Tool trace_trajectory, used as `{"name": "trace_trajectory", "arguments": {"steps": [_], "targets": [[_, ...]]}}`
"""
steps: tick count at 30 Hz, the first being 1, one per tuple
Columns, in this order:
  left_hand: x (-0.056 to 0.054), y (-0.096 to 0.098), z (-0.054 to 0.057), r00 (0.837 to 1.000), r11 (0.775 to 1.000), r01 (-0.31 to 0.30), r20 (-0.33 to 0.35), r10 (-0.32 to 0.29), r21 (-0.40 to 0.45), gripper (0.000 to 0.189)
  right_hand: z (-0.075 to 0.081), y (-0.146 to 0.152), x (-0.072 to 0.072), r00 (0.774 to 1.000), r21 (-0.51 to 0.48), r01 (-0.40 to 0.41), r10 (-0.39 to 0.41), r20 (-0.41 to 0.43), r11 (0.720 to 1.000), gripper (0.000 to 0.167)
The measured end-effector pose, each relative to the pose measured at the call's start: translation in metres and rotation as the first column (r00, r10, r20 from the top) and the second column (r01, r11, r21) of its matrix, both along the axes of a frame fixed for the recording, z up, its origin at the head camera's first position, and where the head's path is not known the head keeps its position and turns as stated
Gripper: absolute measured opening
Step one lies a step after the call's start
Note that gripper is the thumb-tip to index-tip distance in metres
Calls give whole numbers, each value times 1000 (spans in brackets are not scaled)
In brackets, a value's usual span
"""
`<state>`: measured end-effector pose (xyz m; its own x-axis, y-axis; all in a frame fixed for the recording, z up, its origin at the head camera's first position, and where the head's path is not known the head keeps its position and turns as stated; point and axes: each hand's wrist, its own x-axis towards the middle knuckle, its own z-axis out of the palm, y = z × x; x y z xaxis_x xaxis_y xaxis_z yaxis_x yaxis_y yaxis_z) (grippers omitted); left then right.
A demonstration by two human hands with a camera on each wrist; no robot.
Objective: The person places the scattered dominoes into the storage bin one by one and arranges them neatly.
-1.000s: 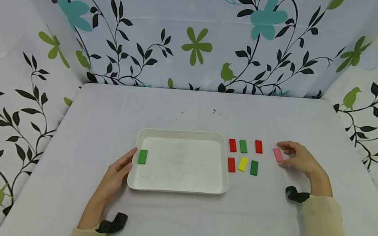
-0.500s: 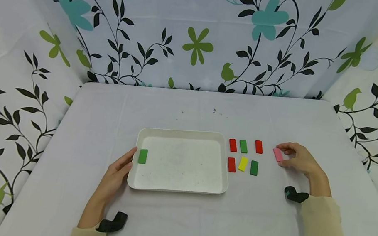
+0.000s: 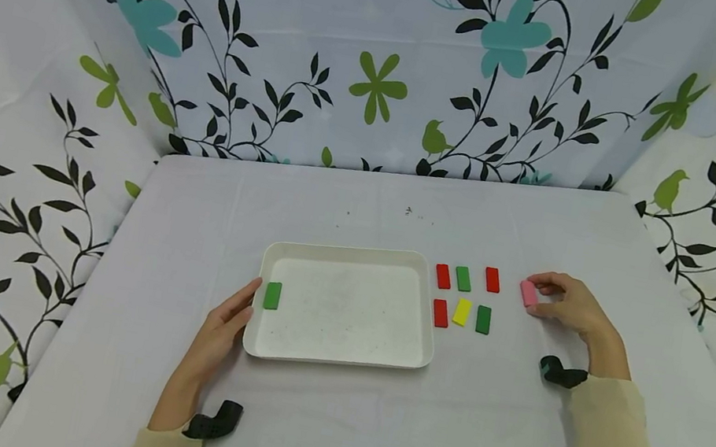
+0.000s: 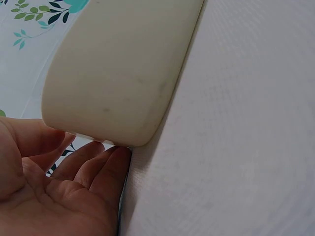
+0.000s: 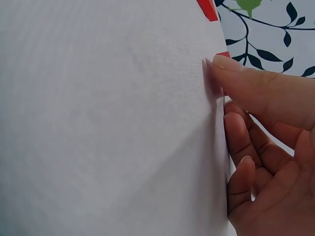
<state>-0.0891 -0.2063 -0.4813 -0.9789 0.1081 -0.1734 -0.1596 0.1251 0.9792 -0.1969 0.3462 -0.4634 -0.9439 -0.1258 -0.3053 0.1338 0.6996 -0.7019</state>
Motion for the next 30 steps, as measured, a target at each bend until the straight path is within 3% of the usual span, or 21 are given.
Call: {"name": "trace_trajectory", "arguments": {"steps": [8,30], "targets": [[0,0,-1,1000,1000,-6,11,6,-5,50,4,1,1,999,-53,42,-41,15,998,60],[-1,1,1,1000,1000,-8,1,8,-12,51,20,-15,2,991,-145,121,-128,-40,982,58]]}}
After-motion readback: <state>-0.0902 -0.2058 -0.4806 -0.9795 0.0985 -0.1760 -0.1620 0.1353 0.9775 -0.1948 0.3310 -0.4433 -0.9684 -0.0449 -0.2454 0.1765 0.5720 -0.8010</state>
